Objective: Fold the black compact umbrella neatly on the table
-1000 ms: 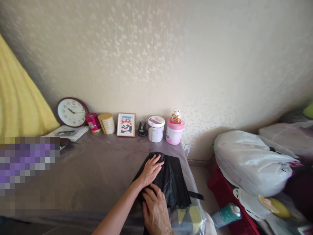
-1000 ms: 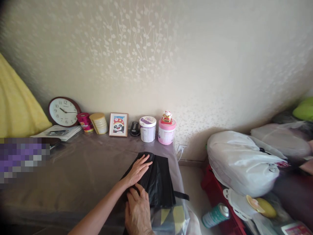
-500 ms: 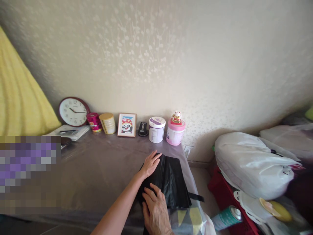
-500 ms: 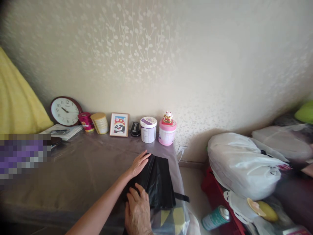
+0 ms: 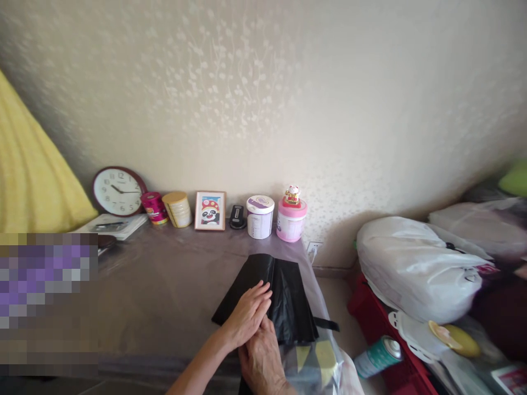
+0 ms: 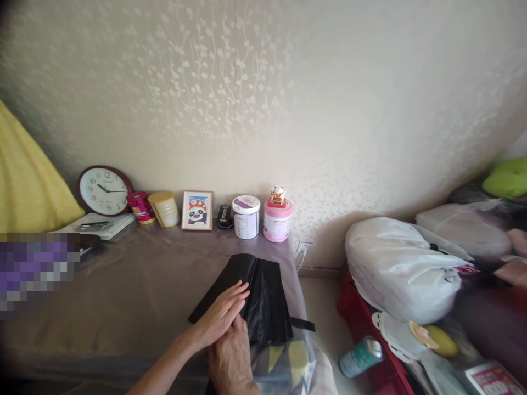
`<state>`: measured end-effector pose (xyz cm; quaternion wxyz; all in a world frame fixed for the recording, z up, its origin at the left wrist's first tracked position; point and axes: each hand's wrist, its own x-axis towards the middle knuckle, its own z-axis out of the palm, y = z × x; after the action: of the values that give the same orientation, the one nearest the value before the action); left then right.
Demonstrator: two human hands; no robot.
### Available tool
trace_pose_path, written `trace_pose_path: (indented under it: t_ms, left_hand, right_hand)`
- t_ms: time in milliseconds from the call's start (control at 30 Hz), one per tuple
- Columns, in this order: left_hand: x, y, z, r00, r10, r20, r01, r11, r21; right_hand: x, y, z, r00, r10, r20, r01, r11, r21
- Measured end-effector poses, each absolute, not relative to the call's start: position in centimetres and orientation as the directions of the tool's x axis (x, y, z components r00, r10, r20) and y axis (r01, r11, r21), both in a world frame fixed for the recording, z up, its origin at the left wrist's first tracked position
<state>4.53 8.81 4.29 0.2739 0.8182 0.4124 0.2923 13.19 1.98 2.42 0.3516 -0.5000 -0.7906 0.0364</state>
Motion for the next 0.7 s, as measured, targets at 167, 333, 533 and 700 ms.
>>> trace_pose_path:
  t_ms: [167,333,533,700]
  left_hand:
    - [3.8,8.8,3.9,0.512,0.837,0.195,0.446,-0.453,0.772]
    - [3.9,8.4,2.4,0.484,0.845,0.228,0.503,-0.482,0.718]
    - [4.1,6.7,-0.2,0.449,0.822,0.349,0.603,-0.567,0.561]
    - [4.1,5.3,-1.3,0.373,0.833,0.410,0.653,-0.549,0.521]
  right_hand:
    - [14.3,1.1,4.3,-0.336,0.812,0.477,0.614,0.573,-0.543]
    - [19.2,1.0,4.8,-0.069,0.854,0.516,0.571,0.458,-0.681]
    - [24.7,2.3,1.2,0.339,0.803,0.490,0.662,0.167,-0.731]
    - [24.8,2.0,-0.6,0.424,0.854,0.300,0.549,0.021,-0.836]
